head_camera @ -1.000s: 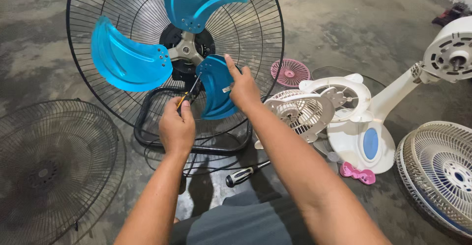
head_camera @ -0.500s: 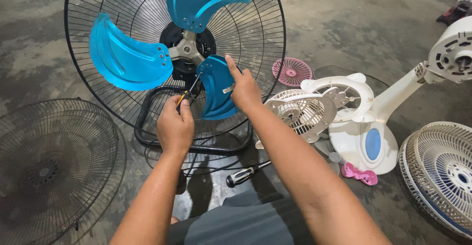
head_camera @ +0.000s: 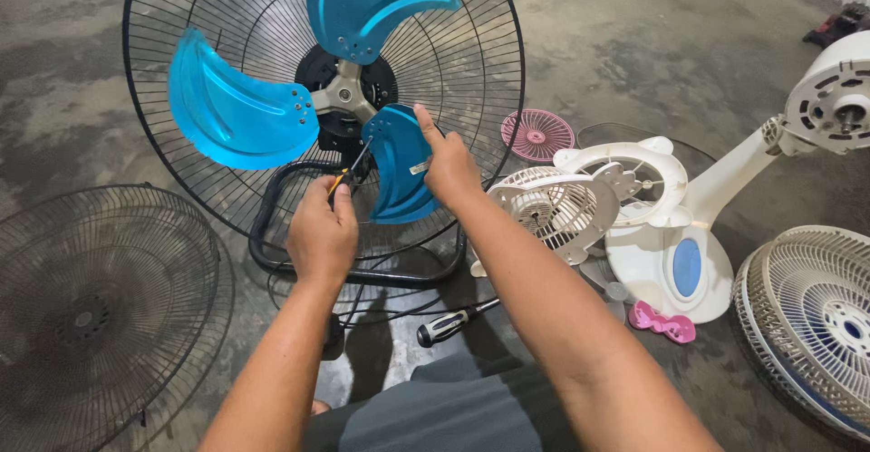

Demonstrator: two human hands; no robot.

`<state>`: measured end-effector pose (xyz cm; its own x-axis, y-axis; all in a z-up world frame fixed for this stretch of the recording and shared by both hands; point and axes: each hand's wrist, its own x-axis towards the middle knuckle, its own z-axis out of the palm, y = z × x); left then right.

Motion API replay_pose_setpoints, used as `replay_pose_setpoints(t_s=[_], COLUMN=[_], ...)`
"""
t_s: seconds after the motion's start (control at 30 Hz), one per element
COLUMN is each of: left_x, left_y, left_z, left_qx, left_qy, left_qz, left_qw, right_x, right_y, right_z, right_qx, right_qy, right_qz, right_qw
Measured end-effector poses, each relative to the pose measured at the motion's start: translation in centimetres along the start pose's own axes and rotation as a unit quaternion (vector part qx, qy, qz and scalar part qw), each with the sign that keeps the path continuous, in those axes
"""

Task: The person removes the front grill of a black electric fan and then uses a screwdriver to detach the blue fan blades from the central hub. The removed blades are placed into a white fan grill on the floor.

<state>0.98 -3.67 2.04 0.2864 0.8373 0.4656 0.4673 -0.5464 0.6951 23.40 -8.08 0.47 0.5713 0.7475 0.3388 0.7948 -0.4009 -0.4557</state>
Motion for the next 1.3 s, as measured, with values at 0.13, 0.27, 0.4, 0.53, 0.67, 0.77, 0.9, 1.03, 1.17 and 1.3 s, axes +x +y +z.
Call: replay_pose_setpoints(t_s=[0.13, 0.27, 0.4, 0.53, 0.67, 0.77, 0.9, 1.03, 1.17, 1.3], left_x=[0.4, 0.5, 0.3, 0.6, 0.8, 1.1, 2.0, 2.3, 2.6, 2.4], left_y=[0.2, 0.3, 0.0, -0.3, -0.3, -0.2, -0.1, 0.1, -0.1, -0.4], left_z=[-0.3, -0.4, -0.3, -0.4, -0.2, 0.1, 0.3, 0.0, 0.0, 0.6], left_qx=[0.001, 0.010, 0.011, 0.052, 0.086, 0.074, 0.100, 0.068, 0.024, 0.073], left_qy=[-0.020, -0.038, -0.021, -0.023, -0.038, -0.040, -0.036, -0.086, -0.101, -0.106], left_qz=[-0.031, -0.037, 0.056, 0.150, 0.184, 0.156, 0.103, -0.018, -0.019, 0.049], left_qw=[0.999, 0.999, 0.998, 0.987, 0.978, 0.984, 0.989, 0.994, 0.994, 0.990], right_x=[0.2, 0.2, 0.3, 0.1, 0.2, 0.2, 0.2, 0.2, 0.3, 0.5], right_y=[0.2, 0.1, -0.3, -0.6, -0.6, -0.5, -0.3, -0.2, -0.2, 0.0], right_z=[0.1, 0.1, -0.2, -0.3, -0.2, -0.1, 0.2, 0.3, 0.3, 0.4], right_qx=[0.003, 0.015, 0.012, 0.001, 0.001, -0.005, -0.003, 0.001, -0.003, 0.022], right_qy=[0.003, 0.000, -0.016, -0.016, -0.023, -0.017, -0.017, -0.019, -0.029, -0.017], right_qz=[-0.004, 0.003, 0.022, 0.032, 0.044, 0.032, 0.031, 0.036, 0.044, 0.036], right_qw=[1.000, 1.000, 1.000, 0.999, 0.999, 0.999, 0.999, 0.999, 0.999, 0.999])
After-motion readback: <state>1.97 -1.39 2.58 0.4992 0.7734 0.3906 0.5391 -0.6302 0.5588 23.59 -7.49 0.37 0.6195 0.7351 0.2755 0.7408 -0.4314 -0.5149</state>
